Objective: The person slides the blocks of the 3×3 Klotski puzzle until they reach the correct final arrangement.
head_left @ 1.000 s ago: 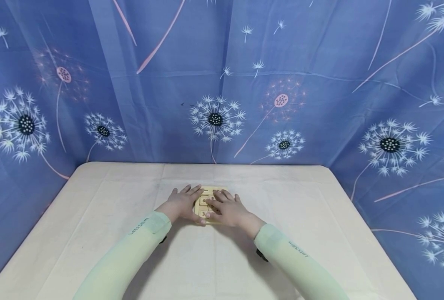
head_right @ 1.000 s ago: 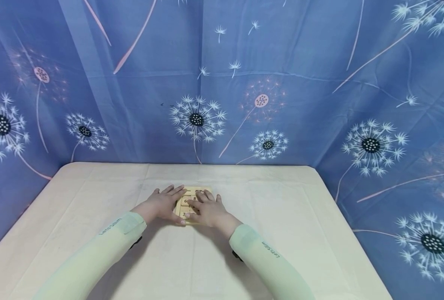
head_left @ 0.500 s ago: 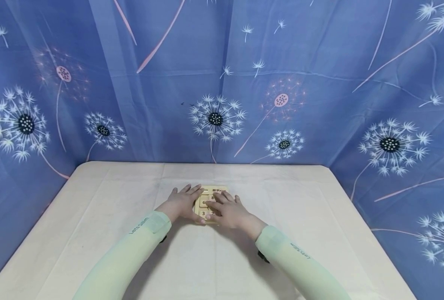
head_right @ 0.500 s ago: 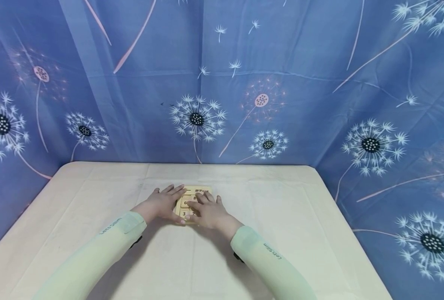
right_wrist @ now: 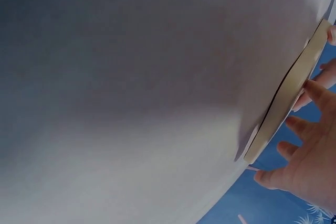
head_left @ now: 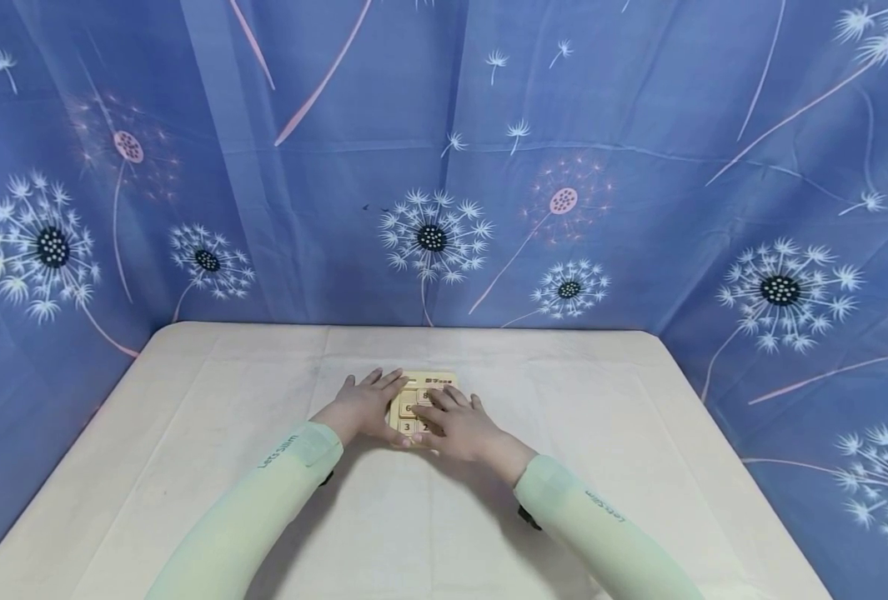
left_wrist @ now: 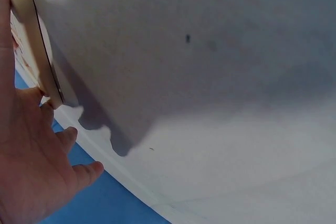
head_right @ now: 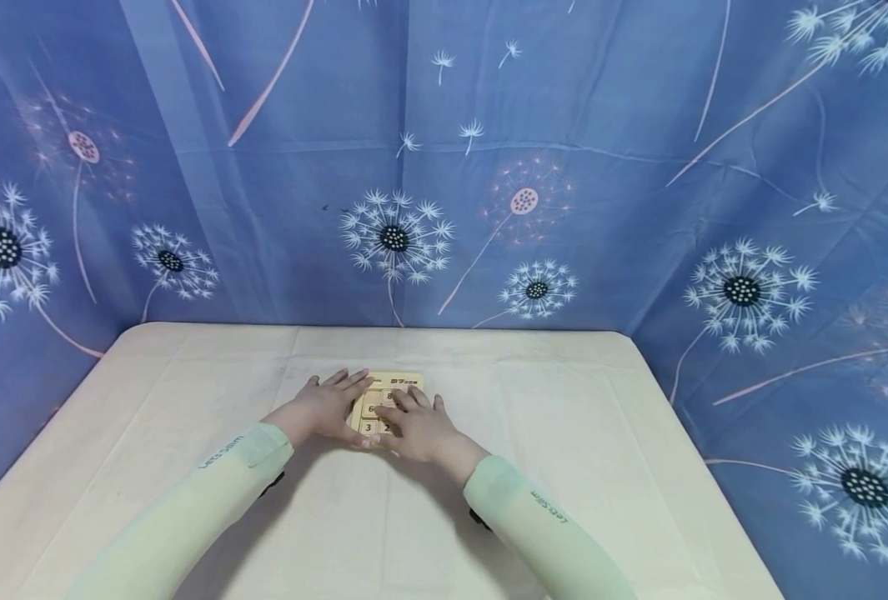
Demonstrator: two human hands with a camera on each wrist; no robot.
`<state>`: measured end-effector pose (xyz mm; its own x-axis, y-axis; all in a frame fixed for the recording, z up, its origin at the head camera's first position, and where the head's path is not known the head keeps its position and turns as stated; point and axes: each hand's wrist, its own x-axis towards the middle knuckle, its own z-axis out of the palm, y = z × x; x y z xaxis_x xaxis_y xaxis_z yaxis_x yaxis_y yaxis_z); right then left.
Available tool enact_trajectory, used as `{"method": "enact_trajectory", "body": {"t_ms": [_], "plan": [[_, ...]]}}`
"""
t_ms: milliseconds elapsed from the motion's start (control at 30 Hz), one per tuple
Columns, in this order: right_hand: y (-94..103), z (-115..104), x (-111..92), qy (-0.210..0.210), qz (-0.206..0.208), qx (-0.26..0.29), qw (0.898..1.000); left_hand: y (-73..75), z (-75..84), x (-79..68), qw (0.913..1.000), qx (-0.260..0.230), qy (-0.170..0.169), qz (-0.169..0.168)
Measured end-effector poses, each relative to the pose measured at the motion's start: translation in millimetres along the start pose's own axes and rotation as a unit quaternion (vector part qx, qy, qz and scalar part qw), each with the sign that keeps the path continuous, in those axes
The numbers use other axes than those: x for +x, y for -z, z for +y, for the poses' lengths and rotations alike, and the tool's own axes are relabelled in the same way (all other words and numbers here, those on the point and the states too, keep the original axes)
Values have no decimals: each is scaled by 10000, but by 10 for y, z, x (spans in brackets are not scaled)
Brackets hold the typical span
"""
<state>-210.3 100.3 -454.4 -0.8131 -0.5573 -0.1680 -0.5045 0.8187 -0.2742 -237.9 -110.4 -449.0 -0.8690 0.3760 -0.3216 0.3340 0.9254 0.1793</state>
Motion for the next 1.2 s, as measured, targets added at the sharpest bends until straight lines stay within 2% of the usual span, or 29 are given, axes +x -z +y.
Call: {"method": "enact_trajectory", "body": {"t_ms": [1200], "plan": [[-19,-24,-12,-69,15,15,10000,-5,-10,6,10000,-50,42,-48]]}}
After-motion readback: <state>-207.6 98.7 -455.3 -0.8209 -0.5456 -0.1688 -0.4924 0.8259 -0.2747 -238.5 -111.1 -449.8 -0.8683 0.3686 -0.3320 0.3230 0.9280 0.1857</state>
